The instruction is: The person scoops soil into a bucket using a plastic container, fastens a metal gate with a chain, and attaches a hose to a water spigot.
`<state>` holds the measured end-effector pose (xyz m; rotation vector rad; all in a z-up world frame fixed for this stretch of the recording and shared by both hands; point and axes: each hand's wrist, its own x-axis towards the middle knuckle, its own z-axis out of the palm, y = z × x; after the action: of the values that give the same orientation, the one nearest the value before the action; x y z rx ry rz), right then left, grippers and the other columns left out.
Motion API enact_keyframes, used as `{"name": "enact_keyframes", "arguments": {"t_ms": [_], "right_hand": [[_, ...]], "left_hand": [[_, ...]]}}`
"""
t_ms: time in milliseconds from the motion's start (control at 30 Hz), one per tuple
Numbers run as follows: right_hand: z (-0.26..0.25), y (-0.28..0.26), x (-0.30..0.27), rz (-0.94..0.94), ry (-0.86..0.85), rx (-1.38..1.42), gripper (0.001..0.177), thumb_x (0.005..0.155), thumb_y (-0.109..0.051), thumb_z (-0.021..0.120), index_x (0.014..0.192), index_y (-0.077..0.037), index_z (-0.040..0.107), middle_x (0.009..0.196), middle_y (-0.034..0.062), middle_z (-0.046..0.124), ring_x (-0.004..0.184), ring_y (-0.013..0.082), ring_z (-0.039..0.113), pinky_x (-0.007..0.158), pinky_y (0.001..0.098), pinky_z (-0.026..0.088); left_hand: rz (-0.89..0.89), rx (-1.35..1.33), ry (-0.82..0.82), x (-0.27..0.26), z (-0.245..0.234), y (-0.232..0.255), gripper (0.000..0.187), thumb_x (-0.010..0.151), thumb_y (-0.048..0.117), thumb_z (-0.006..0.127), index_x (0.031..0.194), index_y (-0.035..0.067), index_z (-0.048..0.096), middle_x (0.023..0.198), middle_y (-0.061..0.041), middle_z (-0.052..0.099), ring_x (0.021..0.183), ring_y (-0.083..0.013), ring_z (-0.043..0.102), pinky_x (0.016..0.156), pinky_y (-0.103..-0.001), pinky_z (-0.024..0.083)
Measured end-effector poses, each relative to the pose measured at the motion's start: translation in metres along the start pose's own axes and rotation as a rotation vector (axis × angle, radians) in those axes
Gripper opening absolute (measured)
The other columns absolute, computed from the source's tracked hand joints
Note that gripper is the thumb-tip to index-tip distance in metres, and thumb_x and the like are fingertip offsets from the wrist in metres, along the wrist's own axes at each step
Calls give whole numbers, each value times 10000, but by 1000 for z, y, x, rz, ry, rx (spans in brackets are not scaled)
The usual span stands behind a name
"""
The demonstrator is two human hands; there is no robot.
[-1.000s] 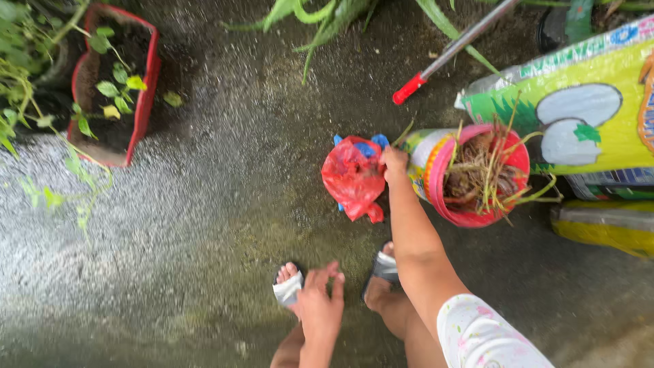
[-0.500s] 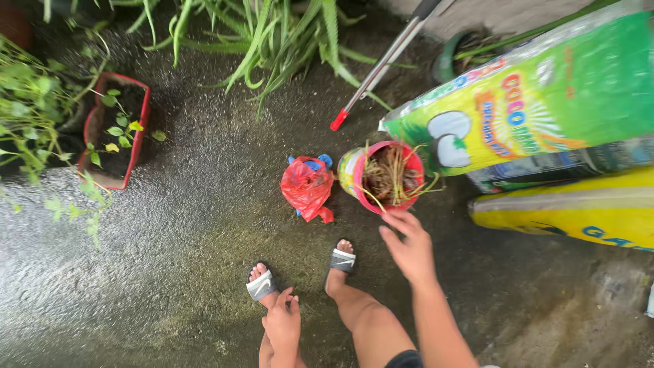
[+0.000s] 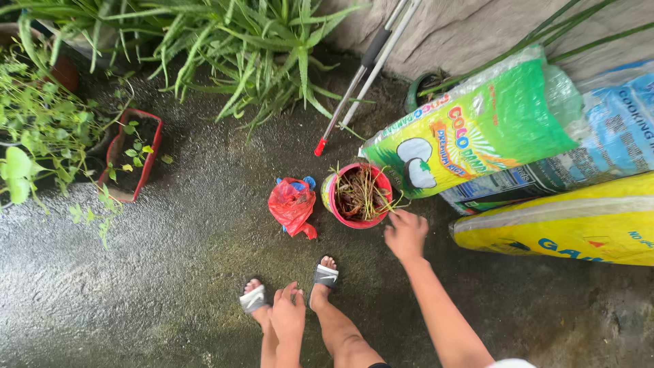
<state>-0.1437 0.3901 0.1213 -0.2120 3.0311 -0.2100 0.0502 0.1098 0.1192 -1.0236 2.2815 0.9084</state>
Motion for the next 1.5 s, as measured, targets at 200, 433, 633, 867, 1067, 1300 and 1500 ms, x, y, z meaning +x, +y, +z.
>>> {"name": "enact_keyframes", "arguments": {"t_ms": [200, 433, 633, 867, 1067, 1300, 1500], "right_hand": [[133, -9, 9, 30, -558, -188, 465, 737, -177, 700, 1181, -81, 599, 1307, 39, 465, 1267, 241, 372, 1036, 697, 174], [98, -7, 1, 119, -447, -17, 368, 747, -79, 677, 1099, -182, 677, 1423, 34, 405, 1295, 275, 350, 1039, 704, 142], [-23, 19, -58, 206, 163, 336, 97, 724, -180, 722, 772, -127, 657, 1176, 43, 574, 1155, 255, 488, 994, 474, 352], [-158, 78, -92, 190, 215, 410, 523, 580, -106, 710, 1086, -68, 582, 1200, 125, 485, 1151, 349, 415, 931, 513, 328], [-259, 201, -58, 39, 131, 393, 662, 647, -28, 633, 1287, -67, 470, 1280, 189, 445, 1203, 379, 413, 943, 470, 382], [-385, 356, 11, 126, 414, 425, 520, 654, -34, 667, 1164, -97, 589, 1287, 194, 483, 1210, 384, 420, 1008, 443, 347], [-433, 494, 64, 260, 680, 621, 339, 803, -7, 586, 1139, -30, 613, 1147, 133, 622, 1044, 247, 605, 903, 338, 484]], "left_hand": [[167, 56, 110, -9, 32, -2, 289, 757, 260, 628, 1031, 181, 669, 1056, -52, 642, 1040, -281, 595, 804, -496, 413], [84, 46, -43, -19, 22, 3, 272, 880, 259, 550, 1131, 211, 644, 1131, -28, 632, 1009, -249, 618, 862, -455, 448], [342, 2, 95, -37, -1, 107, 251, 793, 271, 619, 1026, 214, 692, 1060, -30, 608, 963, -246, 600, 787, -428, 444], [519, 7, 135, -109, -2, 287, 283, 784, 425, 640, 753, 161, 738, 993, 23, 621, 932, -190, 608, 779, -398, 408], [711, -62, 225, -153, 79, 419, 316, 821, 386, 613, 689, 124, 729, 1030, -28, 619, 949, -247, 582, 796, -430, 428], [761, -29, 157, -169, 125, 538, 387, 682, 69, 571, 1065, 96, 621, 1097, -130, 569, 1032, -346, 509, 761, -493, 389], [1155, -251, 160, -146, 162, 667, 241, 759, 115, 601, 998, 97, 631, 1050, -138, 590, 1039, -340, 526, 885, -449, 413]]}}
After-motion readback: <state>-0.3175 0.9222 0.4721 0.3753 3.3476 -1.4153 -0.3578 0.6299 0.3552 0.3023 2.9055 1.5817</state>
